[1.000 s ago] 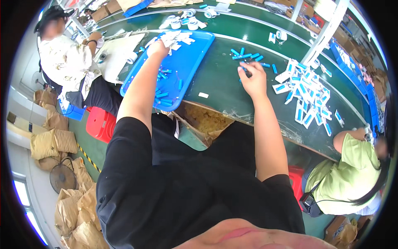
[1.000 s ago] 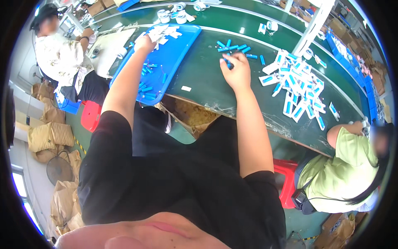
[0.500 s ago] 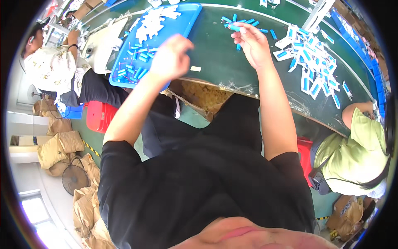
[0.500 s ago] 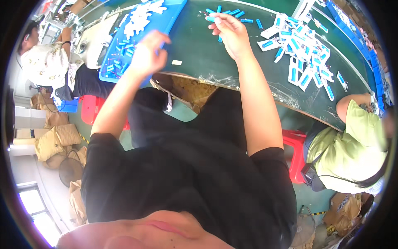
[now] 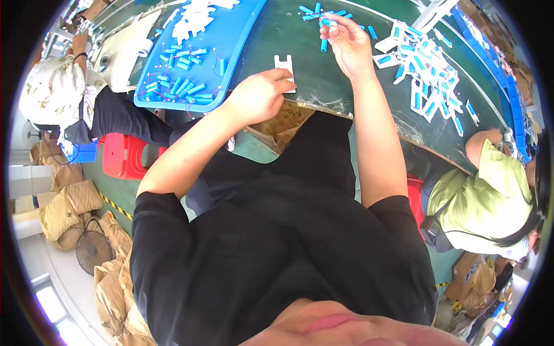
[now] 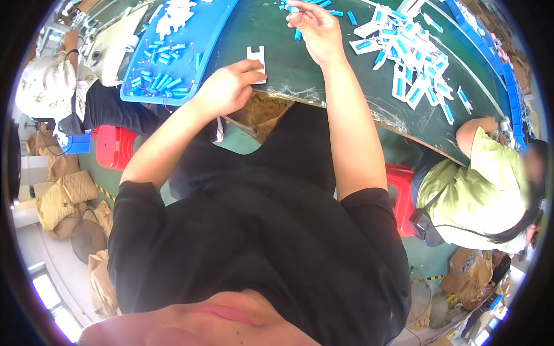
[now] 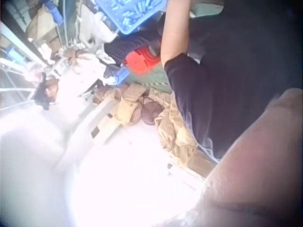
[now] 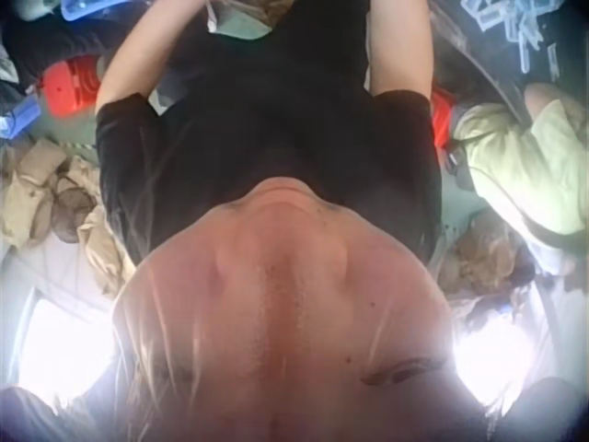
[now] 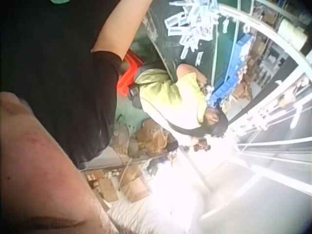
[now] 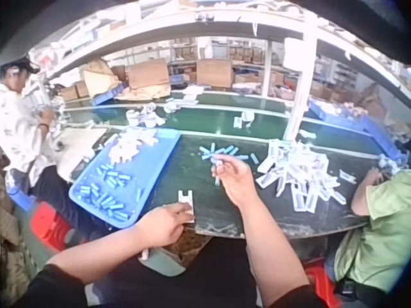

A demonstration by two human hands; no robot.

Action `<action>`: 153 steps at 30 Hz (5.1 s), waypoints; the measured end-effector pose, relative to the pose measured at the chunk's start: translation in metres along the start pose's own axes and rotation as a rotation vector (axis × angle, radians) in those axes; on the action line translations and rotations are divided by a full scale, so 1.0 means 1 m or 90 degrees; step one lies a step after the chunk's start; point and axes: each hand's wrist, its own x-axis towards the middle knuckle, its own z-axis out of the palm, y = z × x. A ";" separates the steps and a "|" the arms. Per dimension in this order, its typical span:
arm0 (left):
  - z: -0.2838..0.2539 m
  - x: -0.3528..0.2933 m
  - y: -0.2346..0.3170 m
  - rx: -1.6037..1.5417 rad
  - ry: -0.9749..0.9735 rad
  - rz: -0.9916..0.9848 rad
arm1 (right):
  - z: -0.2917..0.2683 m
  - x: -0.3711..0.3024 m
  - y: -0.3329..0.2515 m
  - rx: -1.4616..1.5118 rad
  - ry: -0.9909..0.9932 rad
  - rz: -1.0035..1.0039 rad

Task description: Assembling small electronic components by manually inserting wires into plastic connectors.

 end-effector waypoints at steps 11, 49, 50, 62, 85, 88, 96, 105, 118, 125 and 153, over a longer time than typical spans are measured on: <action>0.005 0.020 -0.021 0.065 -0.068 -0.040 | 0.008 -0.001 -0.008 -0.095 -0.112 0.047; -0.006 0.044 -0.044 0.159 -0.087 0.160 | 0.024 -0.012 0.009 -0.750 -0.313 -0.049; -0.004 0.042 -0.048 0.149 -0.053 0.158 | 0.024 -0.012 0.009 -0.741 -0.323 -0.037; 0.005 -0.001 0.007 -0.697 0.393 -0.087 | 0.013 -0.017 -0.004 -0.734 -0.340 0.059; 0.189 -0.100 -0.071 -0.081 -0.132 -0.311 | 0.056 -0.022 0.001 -0.617 -0.347 0.113; 0.187 -0.098 -0.070 -0.087 -0.161 -0.320 | 0.053 -0.022 0.001 -0.650 -0.375 0.074; 0.180 -0.101 -0.067 -0.058 -0.107 -0.336 | 0.053 -0.015 -0.002 -0.697 -0.298 -0.112; 0.190 -0.109 -0.069 -0.038 -0.130 -0.302 | -0.012 -0.006 -0.027 -0.749 0.323 -0.124; 0.182 -0.099 -0.064 0.003 -0.158 -0.300 | -0.077 0.070 -0.070 -1.151 0.202 0.101; 0.199 -0.094 -0.073 0.077 -0.168 -0.264 | -0.149 0.071 -0.047 -1.316 0.141 0.261; -0.030 0.037 0.002 -0.355 0.221 0.061 | -0.151 0.038 -0.203 -1.402 0.721 0.295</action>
